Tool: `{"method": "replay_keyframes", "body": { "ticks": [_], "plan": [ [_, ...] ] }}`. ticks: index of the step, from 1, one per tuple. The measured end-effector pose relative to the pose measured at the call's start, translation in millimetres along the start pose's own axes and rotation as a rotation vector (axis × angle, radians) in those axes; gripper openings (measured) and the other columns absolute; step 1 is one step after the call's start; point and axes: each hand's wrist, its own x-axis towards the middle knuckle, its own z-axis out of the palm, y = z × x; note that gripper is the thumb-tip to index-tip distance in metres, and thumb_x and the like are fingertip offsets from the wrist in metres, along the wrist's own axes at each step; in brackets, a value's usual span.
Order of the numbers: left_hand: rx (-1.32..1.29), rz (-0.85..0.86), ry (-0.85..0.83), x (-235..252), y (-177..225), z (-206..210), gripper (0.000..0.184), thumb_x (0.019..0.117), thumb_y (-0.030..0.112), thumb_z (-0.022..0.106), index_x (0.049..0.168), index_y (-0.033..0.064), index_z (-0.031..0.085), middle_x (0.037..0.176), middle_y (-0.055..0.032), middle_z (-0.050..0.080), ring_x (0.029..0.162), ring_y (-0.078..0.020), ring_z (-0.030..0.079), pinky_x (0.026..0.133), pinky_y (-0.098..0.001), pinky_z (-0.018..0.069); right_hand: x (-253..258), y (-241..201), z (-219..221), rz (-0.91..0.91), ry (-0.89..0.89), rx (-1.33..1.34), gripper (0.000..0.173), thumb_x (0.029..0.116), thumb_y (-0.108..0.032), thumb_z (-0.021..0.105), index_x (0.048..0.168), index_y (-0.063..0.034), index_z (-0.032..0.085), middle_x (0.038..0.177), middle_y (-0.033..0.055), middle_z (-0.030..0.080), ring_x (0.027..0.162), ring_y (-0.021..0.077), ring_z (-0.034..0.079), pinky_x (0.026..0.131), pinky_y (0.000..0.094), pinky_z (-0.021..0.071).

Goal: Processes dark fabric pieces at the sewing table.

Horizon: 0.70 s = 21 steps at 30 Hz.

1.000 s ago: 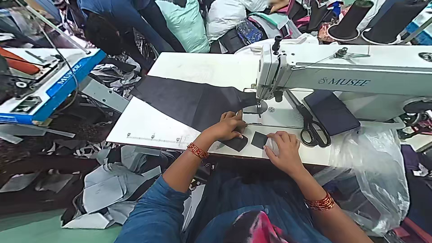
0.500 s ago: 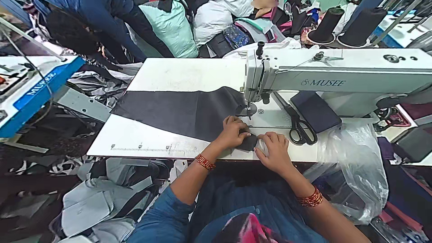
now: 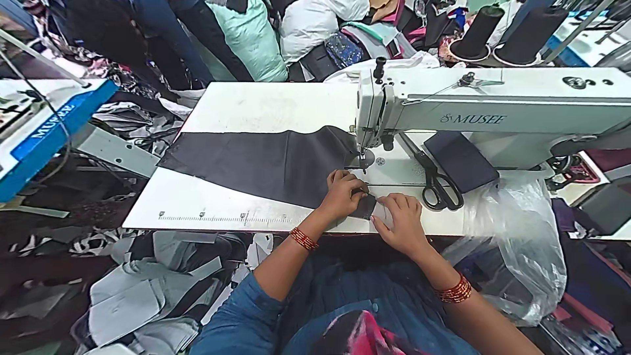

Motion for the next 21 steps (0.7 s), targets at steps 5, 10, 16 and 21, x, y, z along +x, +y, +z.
{"method": "replay_keyframes", "body": {
  "ticks": [5, 10, 16, 21],
  "plan": [
    [-0.021, -0.018, -0.033, 1, 3, -1, 0.01, 0.0934, 0.013, 0.069, 0.098, 0.0114, 0.078, 0.102, -0.0083, 0.074, 0.126, -0.0375, 0.054, 0.113, -0.0659, 0.0218, 0, -1, 2, 0.002, 0.019, 0.004, 0.05, 0.0896, -0.049, 0.058, 0.118, -0.0118, 0.074, 0.116, 0.0156, 0.069, 0.113, 0.0427, 0.06, 0.1, 0.0669, 0.0372],
    [-0.015, -0.003, -0.027, -1, 2, 2, 0.011, 0.093, 0.015, 0.069, 0.099, 0.0119, 0.078, 0.105, -0.0088, 0.073, 0.125, -0.0367, 0.055, 0.112, -0.0672, 0.0225, 0, 0, 2, -0.006, 0.026, 0.002, 0.05, 0.0895, -0.05, 0.058, 0.118, -0.0125, 0.074, 0.115, 0.015, 0.069, 0.113, 0.0417, 0.061, 0.1, 0.0665, 0.0374],
    [0.03, 0.241, 0.021, -8, -5, 14, 0.023, 0.0838, -0.002, 0.064, 0.094, 0.0118, 0.08, 0.103, -0.0078, 0.074, 0.116, -0.034, 0.063, 0.108, -0.063, 0.0371, -1, 1, 1, -0.001, 0.012, 0.012, 0.05, 0.0899, -0.05, 0.058, 0.118, -0.0113, 0.074, 0.115, 0.0157, 0.069, 0.113, 0.0431, 0.06, 0.099, 0.0677, 0.0374],
    [0.012, 0.358, -0.032, -16, -10, 6, 0.026, 0.0853, 0.006, 0.058, 0.099, 0.0076, 0.08, 0.107, -0.008, 0.076, 0.113, -0.0275, 0.068, 0.111, -0.051, 0.0445, -7, 2, -1, -0.01, 0.011, 0.021, 0.047, 0.09, -0.049, 0.058, 0.115, -0.0124, 0.074, 0.113, 0.0149, 0.069, 0.112, 0.0415, 0.06, 0.099, 0.0659, 0.0381]
  ]
}}
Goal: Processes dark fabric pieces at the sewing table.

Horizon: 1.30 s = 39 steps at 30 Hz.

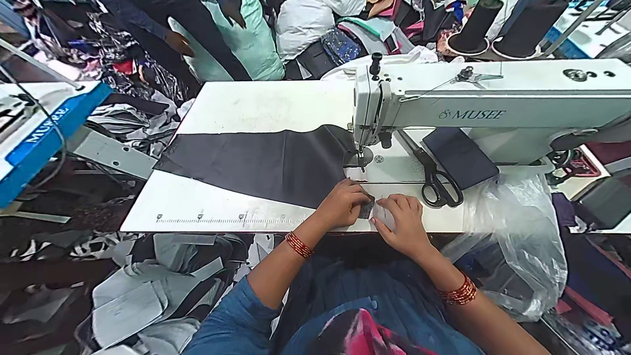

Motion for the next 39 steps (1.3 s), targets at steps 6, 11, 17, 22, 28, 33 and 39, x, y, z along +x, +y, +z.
{"method": "replay_keyframes", "body": {
  "ticks": [6, 11, 17, 22, 28, 33, 39],
  "plan": [
    [-0.069, -0.034, -0.168, -12, 0, -15, 0.033, 0.0964, 0.019, 0.06, 0.124, 0.0091, 0.075, 0.132, -0.0101, 0.069, 0.136, -0.0287, 0.055, 0.122, -0.0502, 0.0325, 0, -3, 1, 0.0, 0.016, -0.015, 0.045, 0.0909, -0.049, 0.058, 0.113, -0.0142, 0.076, 0.111, 0.0137, 0.07, 0.11, 0.0413, 0.061, 0.097, 0.0661, 0.0392],
    [-0.151, -0.043, -0.146, -14, -4, -13, 0.034, 0.0958, 0.021, 0.062, 0.124, 0.0076, 0.075, 0.133, -0.0125, 0.068, 0.137, -0.0296, 0.054, 0.123, -0.0516, 0.0298, 4, -6, 2, 0.017, 0.018, 0.017, 0.042, 0.0897, -0.046, 0.062, 0.11, -0.0122, 0.076, 0.11, 0.0133, 0.07, 0.109, 0.0411, 0.061, 0.096, 0.066, 0.0394],
    [-0.156, -0.034, -0.143, -15, -5, -12, 0.035, 0.0954, 0.023, 0.063, 0.124, 0.008, 0.075, 0.133, -0.0129, 0.068, 0.138, -0.0296, 0.053, 0.123, -0.0529, 0.0295, 5, -6, 4, 0.02, 0.031, 0.006, 0.044, 0.0897, -0.049, 0.062, 0.109, -0.0124, 0.076, 0.108, 0.0128, 0.07, 0.107, 0.0405, 0.062, 0.096, 0.0656, 0.0395],
    [-0.162, -0.046, -0.141, -15, -2, -13, 0.032, 0.0952, 0.021, 0.064, 0.122, 0.0078, 0.076, 0.133, -0.0139, 0.068, 0.138, -0.0308, 0.053, 0.123, -0.0542, 0.0289, 4, -5, 6, 0.007, 0.059, 0.018, 0.044, 0.091, -0.05, 0.062, 0.109, -0.0124, 0.076, 0.106, 0.0125, 0.07, 0.105, 0.0393, 0.062, 0.095, 0.0642, 0.0405],
    [-0.102, -0.068, -0.207, -14, 1, -17, 0.034, 0.0973, 0.022, 0.063, 0.128, 0.0092, 0.073, 0.14, -0.0126, 0.064, 0.146, -0.0363, 0.044, 0.123, -0.0555, 0.0279, 4, 9, -3, 0.033, 0.109, 0.123, 0.033, 0.0929, -0.034, 0.063, 0.106, -0.0066, 0.076, 0.102, 0.0143, 0.071, 0.098, 0.0385, 0.063, 0.084, 0.0564, 0.0484],
    [-0.035, -0.073, -0.196, -13, 6, -17, 0.035, 0.0993, 0.021, 0.06, 0.131, 0.0091, 0.071, 0.142, -0.0148, 0.063, 0.147, -0.0422, 0.04, 0.121, -0.0621, 0.0282, 3, 3, -3, -0.039, 0.075, 0.093, 0.024, 0.0944, -0.029, 0.064, 0.103, -0.0114, 0.079, 0.1, 0.0113, 0.071, 0.095, 0.0342, 0.065, 0.084, 0.054, 0.049],
    [0.049, -0.148, -0.114, -3, -3, -11, 0.035, 0.0982, 0.022, 0.06, 0.128, 0.0084, 0.072, 0.139, -0.0151, 0.065, 0.145, -0.0438, 0.042, 0.121, -0.062, 0.0292, 30, -2, 7, -0.154, 0.027, 0.032, 0.023, 0.096, -0.027, 0.062, 0.101, -0.0115, 0.079, 0.095, 0.0102, 0.073, 0.091, 0.0332, 0.068, 0.079, 0.0526, 0.0512]
  ]
}}
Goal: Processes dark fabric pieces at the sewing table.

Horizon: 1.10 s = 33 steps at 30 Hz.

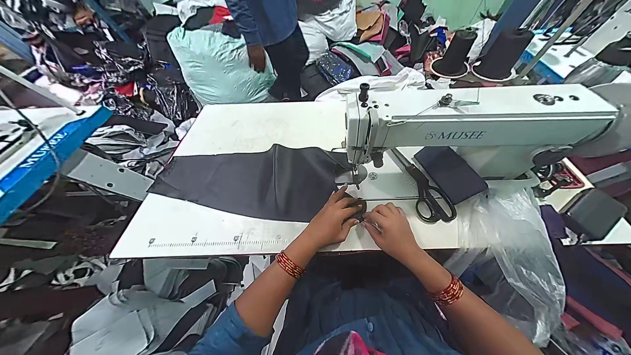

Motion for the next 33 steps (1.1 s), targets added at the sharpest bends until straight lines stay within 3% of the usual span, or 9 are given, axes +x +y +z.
{"method": "replay_keyframes", "body": {
  "ticks": [5, 8, 12, 15, 33],
  "plan": [
    [0.011, -0.128, 0.025, 12, -4, -3, 0.036, 0.0972, 0.019, 0.061, 0.13, 0.0092, 0.071, 0.142, -0.0145, 0.063, 0.148, -0.0456, 0.037, 0.122, -0.0629, 0.0252, 26, 12, 5, -0.038, -0.034, -0.04, 0.023, 0.0976, -0.024, 0.061, 0.099, -0.0099, 0.079, 0.092, 0.0119, 0.073, 0.088, 0.0344, 0.069, 0.077, 0.0521, 0.0532],
    [0.01, -0.206, -0.03, 24, -7, -11, 0.038, 0.099, 0.02, 0.059, 0.134, 0.0103, 0.069, 0.147, -0.0114, 0.059, 0.153, -0.0409, 0.029, 0.124, -0.0601, 0.0202, 40, 17, 7, -0.037, -0.061, -0.047, 0.024, 0.0986, -0.023, 0.06, 0.1, -0.0096, 0.079, 0.092, 0.0118, 0.073, 0.088, 0.0335, 0.069, 0.076, 0.0497, 0.0537],
    [-0.007, -0.231, -0.024, 39, -21, -17, 0.038, 0.0981, 0.019, 0.061, 0.134, 0.0088, 0.069, 0.147, -0.0124, 0.059, 0.153, -0.0397, 0.03, 0.125, -0.0581, 0.0198, 63, 21, 5, -0.022, -0.154, -0.035, 0.025, 0.1007, -0.02, 0.057, 0.103, -0.0053, 0.078, 0.095, 0.0158, 0.072, 0.093, 0.0354, 0.069, 0.08, 0.0507, 0.0547],
    [-0.002, -0.225, -0.014, 47, -29, -20, 0.038, 0.0988, 0.02, 0.061, 0.133, 0.0078, 0.069, 0.146, -0.0127, 0.06, 0.152, -0.0388, 0.033, 0.125, -0.0572, 0.0216, 77, 20, 1, 0.034, -0.269, -0.031, 0.029, 0.1036, -0.02, 0.053, 0.111, -0.0034, 0.076, 0.105, 0.0185, 0.071, 0.103, 0.0369, 0.068, 0.089, 0.0518, 0.0527],
    [-0.014, -0.19, 0.037, 50, -39, -17, 0.035, 0.0978, 0.02, 0.06, 0.129, 0.0085, 0.07, 0.143, -0.011, 0.062, 0.149, -0.0368, 0.039, 0.124, -0.06, 0.0237, 75, 22, 13, 0.037, -0.114, 0.004, 0.024, 0.0993, -0.015, 0.059, 0.104, -0.0022, 0.078, 0.097, 0.0174, 0.073, 0.094, 0.0355, 0.071, 0.083, 0.0521, 0.0553]
  ]
}}
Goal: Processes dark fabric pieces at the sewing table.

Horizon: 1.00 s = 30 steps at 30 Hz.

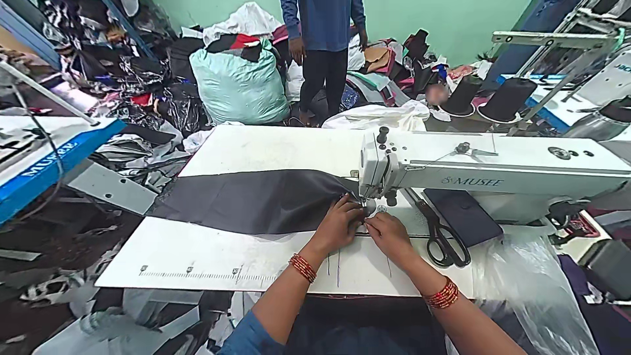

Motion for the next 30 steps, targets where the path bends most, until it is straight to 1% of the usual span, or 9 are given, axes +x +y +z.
{"method": "replay_keyframes", "body": {
  "ticks": [7, 9, 12, 16, 19, 21, 23, 27, 30],
  "plan": [
    [0.009, -0.037, -0.029, 4, 1, -1, 0.036, 0.0985, 0.021, 0.058, 0.131, 0.0096, 0.069, 0.145, -0.0105, 0.061, 0.15, -0.0353, 0.037, 0.123, -0.061, 0.0243, 1, 1, 1, 0.008, -0.001, -0.019, 0.026, 0.1009, -0.016, 0.057, 0.105, -0.0011, 0.078, 0.096, 0.019, 0.072, 0.094, 0.0368, 0.071, 0.083, 0.0526, 0.0554],
    [0.009, -0.055, -0.027, 7, 1, -1, 0.036, 0.0988, 0.021, 0.058, 0.131, 0.0103, 0.069, 0.145, -0.0103, 0.06, 0.151, -0.0359, 0.036, 0.122, -0.0626, 0.0242, 3, 0, 0, 0.028, -0.022, -0.021, 0.027, 0.102, -0.016, 0.055, 0.109, -0.0007, 0.077, 0.098, 0.0197, 0.073, 0.097, 0.0375, 0.07, 0.086, 0.0528, 0.055],
    [0.016, -0.067, -0.041, 12, 0, -3, 0.037, 0.0993, 0.023, 0.057, 0.133, 0.0106, 0.068, 0.147, -0.0091, 0.059, 0.152, -0.0346, 0.035, 0.122, -0.0616, 0.0237, 6, -2, -2, 0.068, -0.056, -0.033, 0.03, 0.1033, -0.016, 0.053, 0.117, -0.0009, 0.075, 0.103, 0.0215, 0.073, 0.102, 0.0389, 0.069, 0.093, 0.0524, 0.0538],
    [0.024, -0.089, -0.058, 19, -3, -4, 0.039, 0.0987, 0.025, 0.057, 0.133, 0.0096, 0.067, 0.149, -0.011, 0.057, 0.152, -0.0338, 0.034, 0.123, -0.0611, 0.0223, 10, -6, -7, 0.139, -0.131, -0.054, 0.034, 0.1055, -0.015, 0.049, 0.128, -0.0022, 0.071, 0.112, 0.023, 0.071, 0.109, 0.0396, 0.067, 0.098, 0.051, 0.0514],
    [-0.003, -0.102, -0.057, 21, -4, -4, 0.039, 0.1016, 0.028, 0.054, 0.133, 0.0097, 0.068, 0.148, -0.0115, 0.058, 0.152, -0.0331, 0.035, 0.124, -0.0593, 0.0212, 11, -5, -5, 0.14, -0.132, -0.067, 0.035, 0.1053, -0.014, 0.048, 0.13, -0.0024, 0.07, 0.11, 0.0236, 0.071, 0.107, 0.0401, 0.067, 0.097, 0.0505, 0.0516],
    [-0.01, -0.1, -0.029, 22, -5, -3, 0.037, 0.1031, 0.027, 0.053, 0.131, 0.0097, 0.07, 0.145, -0.0115, 0.06, 0.15, -0.033, 0.037, 0.124, -0.0581, 0.0229, 10, -5, -5, 0.143, -0.131, -0.068, 0.035, 0.1051, -0.014, 0.048, 0.13, -0.0021, 0.07, 0.109, 0.0239, 0.071, 0.108, 0.0401, 0.067, 0.097, 0.05, 0.0515],
    [0.001, -0.108, -0.007, 23, -5, 0, 0.035, 0.1024, 0.025, 0.054, 0.128, 0.0094, 0.071, 0.143, -0.0115, 0.062, 0.149, -0.0335, 0.039, 0.123, -0.0585, 0.0246, 11, -7, -5, 0.158, -0.149, -0.075, 0.035, 0.1052, -0.014, 0.048, 0.132, -0.0026, 0.069, 0.11, 0.0237, 0.07, 0.109, 0.0398, 0.066, 0.098, 0.0493, 0.0512],
    [0.035, -0.155, 0.002, 30, -2, -1, 0.035, 0.1018, 0.026, 0.054, 0.129, 0.011, 0.071, 0.143, -0.0116, 0.062, 0.149, -0.0341, 0.038, 0.123, -0.0583, 0.0233, 14, -8, -7, 0.2, -0.213, -0.106, 0.038, 0.1063, -0.015, 0.046, 0.138, -0.0048, 0.065, 0.117, 0.024, 0.068, 0.114, 0.04, 0.064, 0.101, 0.0499, 0.049],
    [0.061, -0.185, 0.024, 38, -2, 1, 0.034, 0.102, 0.025, 0.052, 0.126, 0.0106, 0.072, 0.142, -0.0121, 0.062, 0.149, -0.0347, 0.039, 0.122, -0.0612, 0.0234, 14, -8, -6, 0.209, -0.206, -0.113, 0.038, 0.106, -0.015, 0.046, 0.138, -0.0062, 0.065, 0.117, 0.0241, 0.068, 0.114, 0.0404, 0.064, 0.101, 0.0496, 0.0491]
  ]
}}
